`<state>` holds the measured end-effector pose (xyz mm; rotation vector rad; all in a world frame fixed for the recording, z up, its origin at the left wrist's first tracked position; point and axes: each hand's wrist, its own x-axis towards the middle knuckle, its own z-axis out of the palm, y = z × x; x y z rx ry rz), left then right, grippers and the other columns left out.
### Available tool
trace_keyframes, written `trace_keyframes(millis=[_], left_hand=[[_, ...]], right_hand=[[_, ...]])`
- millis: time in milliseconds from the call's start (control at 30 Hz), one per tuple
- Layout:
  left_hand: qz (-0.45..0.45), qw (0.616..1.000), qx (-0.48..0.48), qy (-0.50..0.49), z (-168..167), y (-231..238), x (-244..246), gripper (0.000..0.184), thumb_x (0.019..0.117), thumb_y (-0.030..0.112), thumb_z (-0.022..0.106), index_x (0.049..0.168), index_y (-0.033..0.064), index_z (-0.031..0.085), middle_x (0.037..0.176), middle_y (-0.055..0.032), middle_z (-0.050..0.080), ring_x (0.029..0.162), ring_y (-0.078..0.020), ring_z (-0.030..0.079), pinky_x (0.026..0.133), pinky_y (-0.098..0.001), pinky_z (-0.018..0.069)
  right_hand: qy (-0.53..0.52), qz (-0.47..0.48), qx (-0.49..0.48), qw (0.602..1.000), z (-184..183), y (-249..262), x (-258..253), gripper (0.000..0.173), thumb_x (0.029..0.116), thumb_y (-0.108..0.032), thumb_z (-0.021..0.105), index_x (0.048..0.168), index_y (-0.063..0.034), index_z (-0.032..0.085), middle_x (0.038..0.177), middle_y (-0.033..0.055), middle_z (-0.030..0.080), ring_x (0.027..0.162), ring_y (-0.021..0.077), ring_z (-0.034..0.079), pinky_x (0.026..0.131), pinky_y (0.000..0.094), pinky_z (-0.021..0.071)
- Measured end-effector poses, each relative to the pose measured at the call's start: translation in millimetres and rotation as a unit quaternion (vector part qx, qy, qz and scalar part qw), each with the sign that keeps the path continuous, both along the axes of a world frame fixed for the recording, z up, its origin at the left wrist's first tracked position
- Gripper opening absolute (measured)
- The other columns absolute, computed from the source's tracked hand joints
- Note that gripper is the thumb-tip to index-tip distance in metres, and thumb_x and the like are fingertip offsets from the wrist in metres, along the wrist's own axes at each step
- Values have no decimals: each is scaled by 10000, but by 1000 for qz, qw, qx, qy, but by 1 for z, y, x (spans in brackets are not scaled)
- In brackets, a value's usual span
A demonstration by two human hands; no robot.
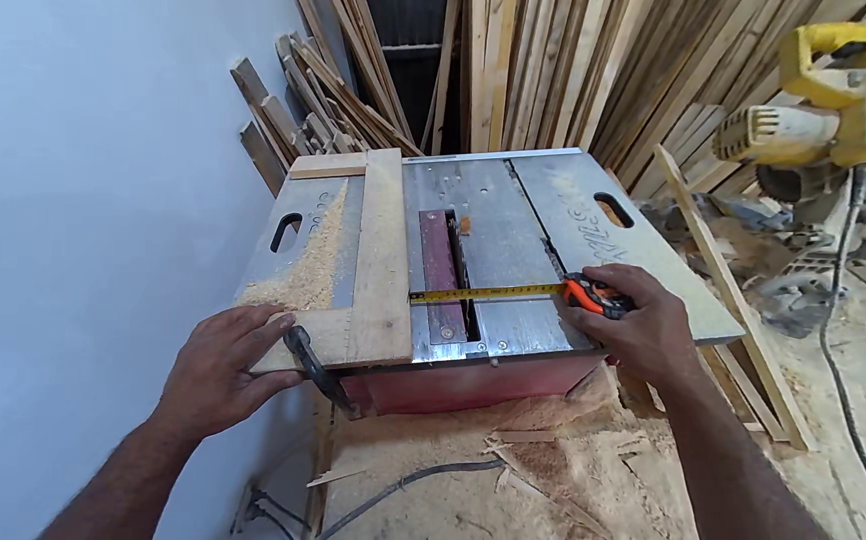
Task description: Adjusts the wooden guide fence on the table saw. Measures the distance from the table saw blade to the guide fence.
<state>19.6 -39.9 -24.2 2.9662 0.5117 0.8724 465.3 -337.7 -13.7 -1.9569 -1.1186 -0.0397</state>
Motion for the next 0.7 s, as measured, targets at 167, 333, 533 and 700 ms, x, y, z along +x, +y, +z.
trace_keyframes(millis=[167, 333, 533, 700], left_hand=[[-3, 999, -28, -21, 1, 0, 0, 706, 857, 682, 639, 1299, 136, 711, 1377, -95, 639, 1300, -275, 578, 1082, -557, 448], [-17, 996, -70, -47, 2, 1, 0, 666, 812, 656, 721, 1250, 155, 744, 1359, -73, 652, 1289, -247, 583, 1074, -518, 470], [-4, 992, -111, -60, 2, 2, -1, 651, 756, 653, 777, 1229, 206, 762, 1347, -18, 670, 1289, -203, 587, 1067, -455, 493], [6, 991, -118, -59, 2, 1, -1, 647, 746, 648, 783, 1221, 210, 768, 1351, -9, 668, 1294, -191, 582, 1073, -438, 491]], right_hand=[[0, 1, 1, 1000, 1, 0, 0, 570, 736, -389, 857, 1256, -195, 728, 1306, 33, 645, 1187, 246, 603, 914, 529, 527], [1, 2, -1, 1000, 0, 0, 1, 577, 733, -396, 861, 1256, -191, 725, 1319, 41, 640, 1201, 257, 598, 924, 543, 522], [3, -4, -8, 1000, 1, 1, 0, 582, 731, -398, 869, 1259, -200, 726, 1335, 39, 633, 1205, 257, 595, 926, 545, 520], [4, 1, -4, 1000, 0, 1, 0, 578, 733, -402, 866, 1257, -205, 727, 1319, 28, 641, 1206, 244, 595, 936, 533, 521]])
